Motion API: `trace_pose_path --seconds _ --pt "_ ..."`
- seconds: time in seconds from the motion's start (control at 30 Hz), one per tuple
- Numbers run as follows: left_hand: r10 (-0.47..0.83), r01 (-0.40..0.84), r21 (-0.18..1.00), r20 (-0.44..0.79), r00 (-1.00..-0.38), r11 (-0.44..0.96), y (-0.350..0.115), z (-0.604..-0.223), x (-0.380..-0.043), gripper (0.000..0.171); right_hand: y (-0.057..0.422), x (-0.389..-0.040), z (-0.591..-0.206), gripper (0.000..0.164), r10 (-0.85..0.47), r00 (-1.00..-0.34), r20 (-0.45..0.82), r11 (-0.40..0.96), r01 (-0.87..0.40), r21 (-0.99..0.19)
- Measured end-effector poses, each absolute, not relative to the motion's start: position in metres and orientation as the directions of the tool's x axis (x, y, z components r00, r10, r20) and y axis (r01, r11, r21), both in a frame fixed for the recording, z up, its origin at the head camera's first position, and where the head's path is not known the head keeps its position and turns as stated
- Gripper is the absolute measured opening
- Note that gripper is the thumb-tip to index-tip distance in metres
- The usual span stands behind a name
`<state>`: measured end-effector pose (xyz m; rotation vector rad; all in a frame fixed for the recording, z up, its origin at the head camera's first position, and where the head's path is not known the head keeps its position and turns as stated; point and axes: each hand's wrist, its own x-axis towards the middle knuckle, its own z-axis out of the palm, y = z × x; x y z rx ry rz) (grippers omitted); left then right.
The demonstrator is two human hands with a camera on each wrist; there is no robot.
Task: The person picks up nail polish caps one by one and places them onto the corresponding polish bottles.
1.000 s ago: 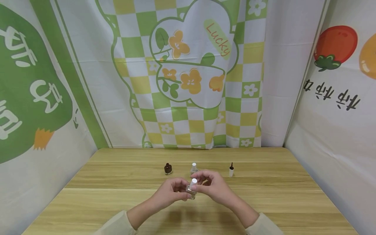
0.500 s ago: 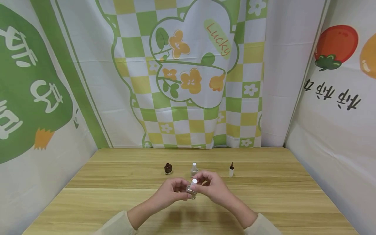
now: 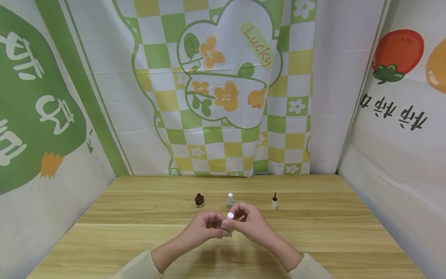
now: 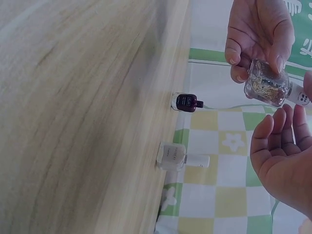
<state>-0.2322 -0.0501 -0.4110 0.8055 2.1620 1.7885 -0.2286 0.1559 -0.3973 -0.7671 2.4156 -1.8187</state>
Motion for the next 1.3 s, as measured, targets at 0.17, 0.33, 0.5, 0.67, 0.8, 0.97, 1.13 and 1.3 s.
trace_pose_path --seconds 0.17,0.33,0.5,0.67,0.8,0.97,1.13,1.3 --pt "0.529 0.254 0.96 0.154 -0.834 0.122 -0.051 -0.412 -0.234 0.021 0.16 -0.23 -0.396 0.021 -0.418 -0.86 0.294 0.176 -0.394 -0.902" --pt "0.516 0.249 0.96 0.15 -0.843 0.127 -0.051 -0.413 -0.235 0.021 0.166 -0.233 -0.396 0.026 -0.471 -0.828 0.304 0.124 -0.403 -0.907" --pt "0.527 0.256 0.96 0.16 -0.834 0.113 -0.051 -0.413 -0.235 0.021 0.168 -0.235 -0.396 0.03 -0.526 -0.808 0.264 0.051 -0.34 -0.939" --pt "0.537 0.267 0.958 0.172 -0.826 0.103 -0.05 -0.411 -0.233 0.021 0.169 -0.235 -0.398 0.027 -0.534 -0.811 0.241 0.03 -0.303 -0.953" --pt "0.538 0.264 0.96 0.174 -0.825 0.095 -0.05 -0.41 -0.233 0.021 0.167 -0.234 -0.398 0.025 -0.514 -0.827 0.225 0.036 -0.283 -0.958" --pt "0.537 0.252 0.963 0.162 -0.828 0.097 -0.05 -0.411 -0.234 0.021 0.164 -0.233 -0.398 0.025 -0.483 -0.849 0.214 0.045 -0.268 -0.962" --pt "0.533 0.238 0.967 0.152 -0.832 0.096 -0.049 -0.413 -0.235 0.022 0.162 -0.232 -0.4 0.023 -0.441 -0.874 0.204 0.062 -0.257 -0.964" --pt "0.53 0.237 0.966 0.15 -0.834 0.101 -0.049 -0.414 -0.235 0.022 0.16 -0.229 -0.399 0.023 -0.398 -0.895 0.204 0.102 -0.264 -0.959"
